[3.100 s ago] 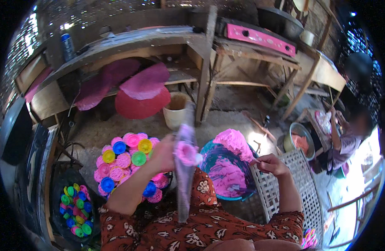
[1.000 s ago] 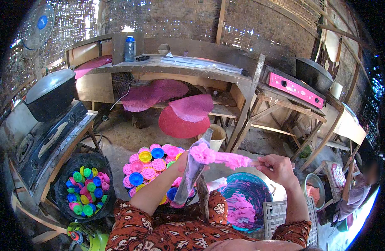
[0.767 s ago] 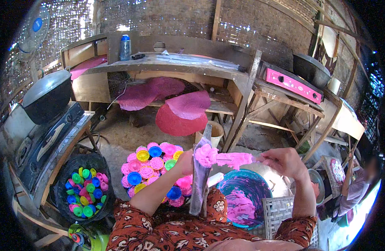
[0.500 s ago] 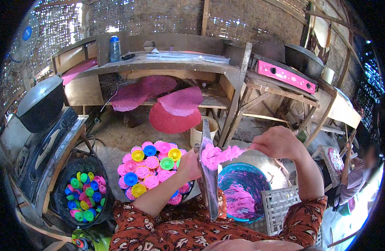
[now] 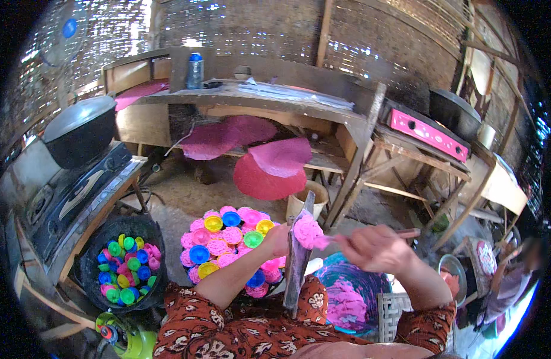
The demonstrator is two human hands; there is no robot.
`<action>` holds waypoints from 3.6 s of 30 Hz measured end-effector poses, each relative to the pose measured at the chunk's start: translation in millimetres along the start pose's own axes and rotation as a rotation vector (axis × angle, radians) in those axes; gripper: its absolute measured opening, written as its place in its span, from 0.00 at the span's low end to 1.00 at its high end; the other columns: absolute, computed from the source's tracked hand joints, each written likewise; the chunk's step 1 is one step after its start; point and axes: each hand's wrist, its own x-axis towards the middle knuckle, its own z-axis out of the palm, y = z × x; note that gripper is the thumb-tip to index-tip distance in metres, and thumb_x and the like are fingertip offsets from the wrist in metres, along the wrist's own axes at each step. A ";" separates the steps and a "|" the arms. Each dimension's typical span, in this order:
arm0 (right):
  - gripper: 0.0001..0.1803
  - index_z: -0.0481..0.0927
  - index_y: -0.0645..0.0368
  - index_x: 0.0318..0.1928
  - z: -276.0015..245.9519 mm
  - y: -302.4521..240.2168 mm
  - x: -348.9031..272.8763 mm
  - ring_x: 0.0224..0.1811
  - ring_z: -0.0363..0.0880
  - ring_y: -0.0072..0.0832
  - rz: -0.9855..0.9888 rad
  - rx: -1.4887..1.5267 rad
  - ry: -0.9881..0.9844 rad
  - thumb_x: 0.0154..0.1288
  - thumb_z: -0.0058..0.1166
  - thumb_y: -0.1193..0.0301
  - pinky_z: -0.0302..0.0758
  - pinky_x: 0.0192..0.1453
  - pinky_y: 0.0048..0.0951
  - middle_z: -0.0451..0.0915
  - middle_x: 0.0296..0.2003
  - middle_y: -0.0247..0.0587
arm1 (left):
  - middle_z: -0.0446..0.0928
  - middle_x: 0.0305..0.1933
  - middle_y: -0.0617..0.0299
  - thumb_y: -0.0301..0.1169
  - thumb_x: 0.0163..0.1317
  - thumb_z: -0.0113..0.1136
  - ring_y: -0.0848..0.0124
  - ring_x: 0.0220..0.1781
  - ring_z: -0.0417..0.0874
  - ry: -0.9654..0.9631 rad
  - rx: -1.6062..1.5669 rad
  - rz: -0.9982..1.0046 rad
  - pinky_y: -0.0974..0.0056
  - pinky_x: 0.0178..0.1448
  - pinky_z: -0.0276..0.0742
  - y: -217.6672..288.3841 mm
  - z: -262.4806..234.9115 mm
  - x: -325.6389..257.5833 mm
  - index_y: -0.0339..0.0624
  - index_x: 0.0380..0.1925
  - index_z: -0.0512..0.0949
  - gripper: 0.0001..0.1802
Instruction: The person arranges colorful plastic caps into a circular pattern on a tray, then uses a wooden stick to apply pink paste onto the caps. The person continues to apply the paste repeatedly across the caps.
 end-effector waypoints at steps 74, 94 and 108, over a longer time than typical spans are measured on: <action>0.39 0.66 0.55 0.54 68.5 -110.1 53.4 0.12 0.63 0.23 1.171 2.893 0.449 0.56 0.43 0.35 0.58 0.13 0.19 0.74 0.34 0.41 | 0.74 0.52 0.58 0.36 0.61 0.52 0.69 0.53 0.74 0.099 -0.655 0.283 0.59 0.60 0.68 -100.7 -32.2 -79.1 0.42 0.50 0.71 0.18; 0.55 0.39 0.50 0.69 65.2 -85.9 79.1 0.49 0.73 0.42 0.933 1.814 0.271 0.50 0.65 0.59 0.77 0.37 0.33 0.62 0.56 0.55 | 0.77 0.37 0.52 0.45 0.37 0.68 0.56 0.41 0.78 0.291 0.104 0.133 0.57 0.48 0.74 -50.8 -74.2 -99.5 0.46 0.38 0.77 0.26; 0.56 0.47 0.58 0.66 91.1 -89.8 87.0 0.54 0.65 0.61 0.608 1.049 0.197 0.42 0.69 0.55 0.71 0.51 0.50 0.59 0.55 0.64 | 0.78 0.29 0.50 0.46 0.40 0.63 0.53 0.33 0.80 0.181 0.186 -0.083 0.52 0.36 0.76 -51.4 -66.4 -55.9 0.46 0.27 0.79 0.18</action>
